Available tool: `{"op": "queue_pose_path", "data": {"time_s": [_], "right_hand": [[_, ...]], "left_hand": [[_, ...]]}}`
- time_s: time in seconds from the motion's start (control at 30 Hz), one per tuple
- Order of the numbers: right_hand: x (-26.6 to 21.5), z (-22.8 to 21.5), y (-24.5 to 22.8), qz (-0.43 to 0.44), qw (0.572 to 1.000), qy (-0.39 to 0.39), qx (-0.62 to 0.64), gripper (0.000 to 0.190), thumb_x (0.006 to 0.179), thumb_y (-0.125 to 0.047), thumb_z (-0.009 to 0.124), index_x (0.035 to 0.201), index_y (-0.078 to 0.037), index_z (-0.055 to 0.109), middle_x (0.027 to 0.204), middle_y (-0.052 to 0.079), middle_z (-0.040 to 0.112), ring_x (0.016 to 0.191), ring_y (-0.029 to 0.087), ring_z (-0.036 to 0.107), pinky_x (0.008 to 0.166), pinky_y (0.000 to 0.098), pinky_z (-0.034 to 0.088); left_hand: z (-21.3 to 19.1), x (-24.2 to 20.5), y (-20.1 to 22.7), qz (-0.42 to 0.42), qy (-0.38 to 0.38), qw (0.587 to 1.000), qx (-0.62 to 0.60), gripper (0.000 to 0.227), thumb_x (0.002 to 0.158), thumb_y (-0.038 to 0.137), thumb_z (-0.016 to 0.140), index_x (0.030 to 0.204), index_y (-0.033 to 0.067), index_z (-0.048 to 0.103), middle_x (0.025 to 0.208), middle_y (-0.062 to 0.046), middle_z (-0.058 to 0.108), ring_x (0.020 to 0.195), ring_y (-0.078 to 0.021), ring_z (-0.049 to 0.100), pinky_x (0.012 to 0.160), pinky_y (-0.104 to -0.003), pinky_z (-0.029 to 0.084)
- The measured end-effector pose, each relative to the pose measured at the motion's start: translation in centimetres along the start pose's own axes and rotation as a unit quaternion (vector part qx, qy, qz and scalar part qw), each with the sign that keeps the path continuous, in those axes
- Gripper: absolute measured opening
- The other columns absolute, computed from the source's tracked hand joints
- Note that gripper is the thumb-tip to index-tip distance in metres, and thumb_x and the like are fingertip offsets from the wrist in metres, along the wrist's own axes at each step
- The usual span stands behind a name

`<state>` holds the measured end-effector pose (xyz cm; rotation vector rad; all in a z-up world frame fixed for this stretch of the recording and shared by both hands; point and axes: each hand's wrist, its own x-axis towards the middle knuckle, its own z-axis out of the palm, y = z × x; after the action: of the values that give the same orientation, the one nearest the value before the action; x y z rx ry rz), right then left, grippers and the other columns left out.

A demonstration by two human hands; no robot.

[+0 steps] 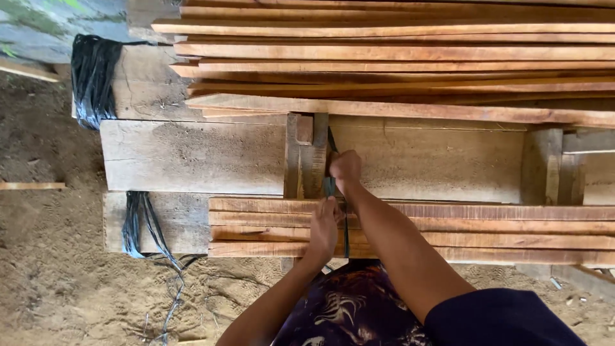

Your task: Organizing thin wood strips into a pile and securing them with a rubber strap.

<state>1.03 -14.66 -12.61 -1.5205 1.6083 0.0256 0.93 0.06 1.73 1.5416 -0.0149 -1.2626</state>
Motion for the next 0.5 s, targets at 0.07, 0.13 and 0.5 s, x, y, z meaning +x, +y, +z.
{"op": "queue_pose_path", "data": {"time_s": [0.07, 0.13, 0.5], "right_hand": [[0.2, 0.4, 0.0, -0.017, 0.999, -0.015, -0.028, 0.045, 0.101, -0.029, 0.059, 0.088, 0.012, 0.073, 0.089, 0.036, 0.071, 0.094, 0.052, 0.071, 0.072, 0.0531, 0.058], [0.8, 0.8, -0.1, -0.026, 0.999, -0.011, -0.044, 0.045, 0.1, -0.03, 0.06, 0.086, 0.011, 0.073, 0.087, 0.036, 0.072, 0.093, 0.051, 0.072, 0.074, 0.0544, 0.059], [-0.7, -4.5, -0.9, -0.023, 0.967, 0.152, 0.204, 0.045, 0.093, -0.021, 0.059, 0.056, -0.015, 0.034, 0.047, 0.003, 0.031, 0.048, 0.016, 0.03, 0.049, 0.0375, 0.033]], "left_hand": [[0.3, -0.8, 2.1, -0.02, -0.01, 0.999, 0.035, 0.049, 0.113, 0.037, 0.038, 0.069, 0.0161, 0.04, 0.059, 0.0, 0.036, 0.055, -0.0141, 0.04, 0.073, -0.033, 0.045], [-0.1, -1.2, 2.5, -0.022, -0.015, 0.999, 0.039, 0.048, 0.114, 0.037, 0.037, 0.071, 0.0161, 0.041, 0.061, 0.0, 0.036, 0.055, -0.0148, 0.039, 0.07, -0.036, 0.042], [-1.8, 1.7, 0.1, 0.079, -0.119, 0.975, 0.173, 0.051, 0.111, 0.053, 0.034, 0.081, 0.0152, 0.048, 0.064, -0.001, 0.04, 0.054, -0.0129, 0.038, 0.06, -0.038, 0.038]]}}
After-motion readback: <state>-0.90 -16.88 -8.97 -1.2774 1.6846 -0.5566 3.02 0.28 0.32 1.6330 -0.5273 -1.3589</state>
